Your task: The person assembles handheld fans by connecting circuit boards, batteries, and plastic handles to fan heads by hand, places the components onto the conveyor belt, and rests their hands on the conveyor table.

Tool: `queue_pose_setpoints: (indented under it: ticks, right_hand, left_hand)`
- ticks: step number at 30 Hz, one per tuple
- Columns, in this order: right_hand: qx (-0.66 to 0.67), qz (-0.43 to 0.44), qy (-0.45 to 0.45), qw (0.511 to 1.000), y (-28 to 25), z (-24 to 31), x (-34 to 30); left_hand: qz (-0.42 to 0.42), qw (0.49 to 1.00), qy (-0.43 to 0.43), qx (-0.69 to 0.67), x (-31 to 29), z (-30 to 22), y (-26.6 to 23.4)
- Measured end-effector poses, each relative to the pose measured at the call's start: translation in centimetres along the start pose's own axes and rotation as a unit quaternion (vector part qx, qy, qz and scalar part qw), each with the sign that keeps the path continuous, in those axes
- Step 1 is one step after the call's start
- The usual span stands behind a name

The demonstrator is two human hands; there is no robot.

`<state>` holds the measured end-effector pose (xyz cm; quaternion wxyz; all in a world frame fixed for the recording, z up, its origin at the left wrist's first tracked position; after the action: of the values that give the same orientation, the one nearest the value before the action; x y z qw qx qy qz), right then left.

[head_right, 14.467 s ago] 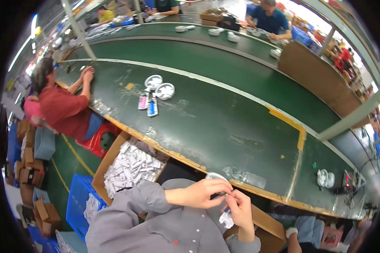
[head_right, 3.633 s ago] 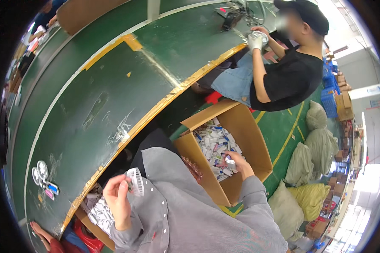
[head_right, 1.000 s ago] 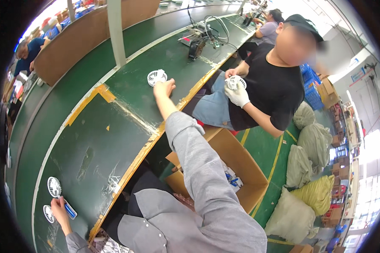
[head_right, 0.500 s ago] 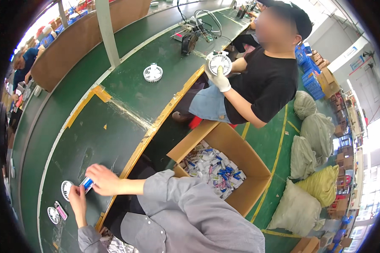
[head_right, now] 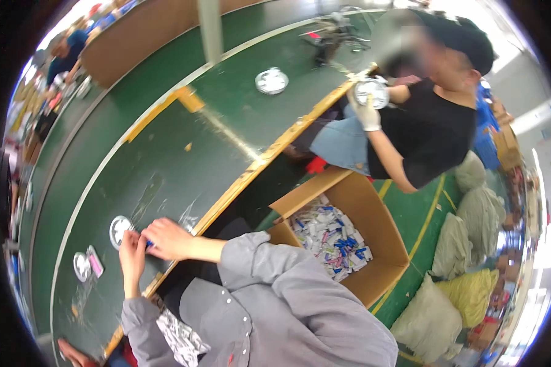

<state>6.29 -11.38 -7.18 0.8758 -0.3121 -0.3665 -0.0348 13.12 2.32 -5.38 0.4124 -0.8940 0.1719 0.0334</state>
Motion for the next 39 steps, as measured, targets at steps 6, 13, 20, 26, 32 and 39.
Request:
queue_pose_setpoints:
  ticks: [6, 13, 20, 26, 32, 39]
  right_hand:
    - [0.043, -0.046, 0.061, 0.996, -1.5, -1.7, -0.5]
    - [0.072, 0.020, 0.021, 0.997, -0.8, -0.9, -0.2]
    - [0.082, 0.095, -0.029, 0.992, -2.7, 1.7, 0.7]
    - [0.170, 0.174, 0.036, 0.969, -2.9, 2.8, -0.9]
    - [0.558, 0.113, 0.349, 0.744, -2.1, 1.9, -4.4]
    - [0.608, 0.073, 0.433, 0.661, -1.9, 1.4, -8.1]
  left_hand:
    - [0.117, 0.973, 0.022, -0.196, 2.2, 0.4, 2.1]
    - [0.113, 0.983, -0.055, -0.134, 1.1, 0.6, 1.3]
    - [0.207, 0.969, -0.033, -0.132, -0.3, -1.1, 1.0]
    - [0.210, 0.975, 0.023, -0.069, -2.5, -2.3, 1.1]
    - [0.160, 0.965, 0.074, -0.196, -5.3, -4.4, -0.5]
    - [0.344, 0.859, 0.006, -0.379, -7.6, -3.2, 1.5]
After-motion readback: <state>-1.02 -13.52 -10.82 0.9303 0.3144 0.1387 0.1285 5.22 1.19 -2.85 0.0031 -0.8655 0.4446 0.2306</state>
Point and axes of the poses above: each hand's wrist, its own x-axis towards the middle knuckle, its own y-axis out of the palm, z = x × y, the point moved 5 cm from there along x, towards the middle knuckle, and after that the axes turned 12 degrees about -y, right-handed, at the moved point
